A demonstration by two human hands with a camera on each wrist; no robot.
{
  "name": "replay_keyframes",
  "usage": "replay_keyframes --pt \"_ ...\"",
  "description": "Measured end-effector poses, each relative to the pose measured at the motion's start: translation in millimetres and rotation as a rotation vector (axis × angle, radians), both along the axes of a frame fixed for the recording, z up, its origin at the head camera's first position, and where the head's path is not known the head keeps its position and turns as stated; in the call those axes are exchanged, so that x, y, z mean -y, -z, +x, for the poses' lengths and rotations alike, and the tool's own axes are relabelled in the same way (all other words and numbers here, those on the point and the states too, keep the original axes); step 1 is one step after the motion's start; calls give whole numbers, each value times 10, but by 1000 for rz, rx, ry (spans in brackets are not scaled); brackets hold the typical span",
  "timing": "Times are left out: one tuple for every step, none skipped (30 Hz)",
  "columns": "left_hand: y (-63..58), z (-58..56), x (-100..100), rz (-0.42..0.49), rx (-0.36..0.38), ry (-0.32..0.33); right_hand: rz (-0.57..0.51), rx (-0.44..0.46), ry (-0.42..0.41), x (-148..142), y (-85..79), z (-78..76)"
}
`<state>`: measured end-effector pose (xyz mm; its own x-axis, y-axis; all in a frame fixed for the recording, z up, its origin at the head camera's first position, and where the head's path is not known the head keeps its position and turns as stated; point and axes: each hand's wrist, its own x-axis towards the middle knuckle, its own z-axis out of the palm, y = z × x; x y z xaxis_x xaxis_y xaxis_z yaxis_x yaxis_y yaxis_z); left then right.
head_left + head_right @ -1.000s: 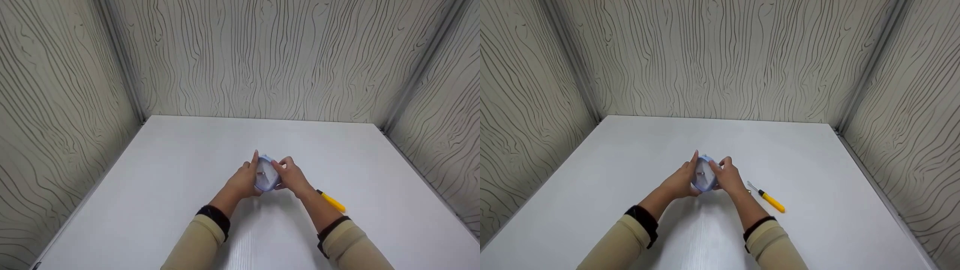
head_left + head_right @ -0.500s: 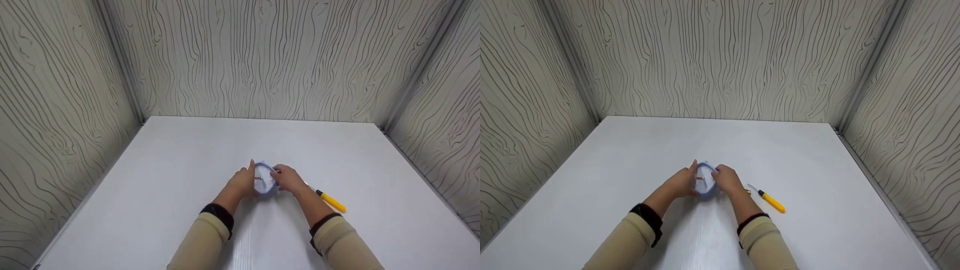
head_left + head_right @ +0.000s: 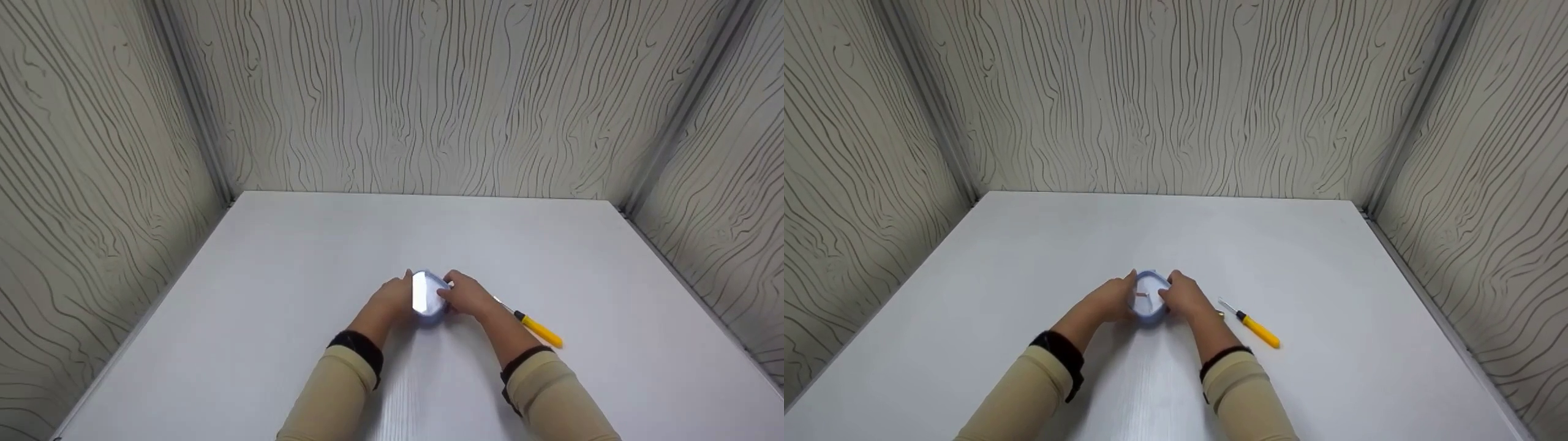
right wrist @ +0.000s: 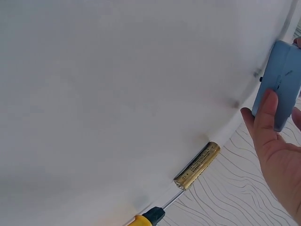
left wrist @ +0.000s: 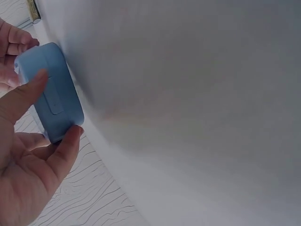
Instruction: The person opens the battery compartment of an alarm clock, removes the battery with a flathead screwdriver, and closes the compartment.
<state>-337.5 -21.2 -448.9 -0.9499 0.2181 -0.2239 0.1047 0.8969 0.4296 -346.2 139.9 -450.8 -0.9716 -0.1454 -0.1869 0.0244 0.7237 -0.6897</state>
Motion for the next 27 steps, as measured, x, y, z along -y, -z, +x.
replay_keyframes --pt "2 4 4 -8 1 5 10 1 -8 -3 8 -5" --pt "2 10 8 -22 1 9 20 -2 -14 -7 14 -8" --pt "3 16 11 -45 -1 21 29 -7 -21 -10 19 -11" --pt "2 19 12 -46 3 17 34 -8 -25 -12 25 -15" --pt "6 22 12 -46 6 12 36 -10 -25 -13 31 -20" --pt "8 27 11 -47 8 6 35 -11 -25 -13 37 -24" --pt "12 29 10 -44 14 -2 38 -14 -26 -12 42 -28" --pt "15 29 9 -49 14 -8 44 -20 -28 -11 45 -31" --pt "20 28 7 -48 20 -16 52 -26 -31 -10 50 -33" --pt "24 28 4 -50 22 -21 61 -35 -32 -8 52 -33" --pt "29 26 3 -44 27 -28 70 -45 -35 -10 53 -31" --pt "33 21 1 -37 34 -34 84 -62 -37 -12 54 -30" --pt "39 17 1 -30 44 -41 97 -78 -41 -16 53 -26" --pt "46 12 3 -21 52 -48 102 -83 -41 -22 49 -21" --pt "46 10 7 -12 63 -57 105 -82 -41 -32 42 -17" --pt "46 3 10 -16 80 -63 105 -80 -41 -42 30 -14" --pt "39 -1 21 -16 91 -69 118 -81 -40 -56 11 -14" --pt "28 -7 38 -23 93 -74 130 -82 -36 -68 -13 -16" --pt "7 -11 58 -37 95 -76 132 -68 -32 -84 -44 -18" --pt "-24 -18 83 -58 86 -74 133 -51 -23 -101 -81 -23" --pt "-65 -24 108 -85 74 -69 159 -59 -25 -119 -125 -32" --pt "-105 -38 136 -113 54 -64 193 -73 -25 -139 -170 -46" --pt "-154 -48 165 -130 21 -60 236 -92 -26 -161 -218 -62" --pt "-202 -66 192 -154 -14 -59 279 -111 -29 -185 -263 -78" --pt "-250 -86 216 -179 -49 -58 333 -135 -33 -209 -311 -92" --pt "-295 -108 237 -205 -89 -57 410 -175 -43 -234 -354 -108" --pt "-337 -132 254 -226 -128 -59 506 -229 -52 -259 -394 -124"
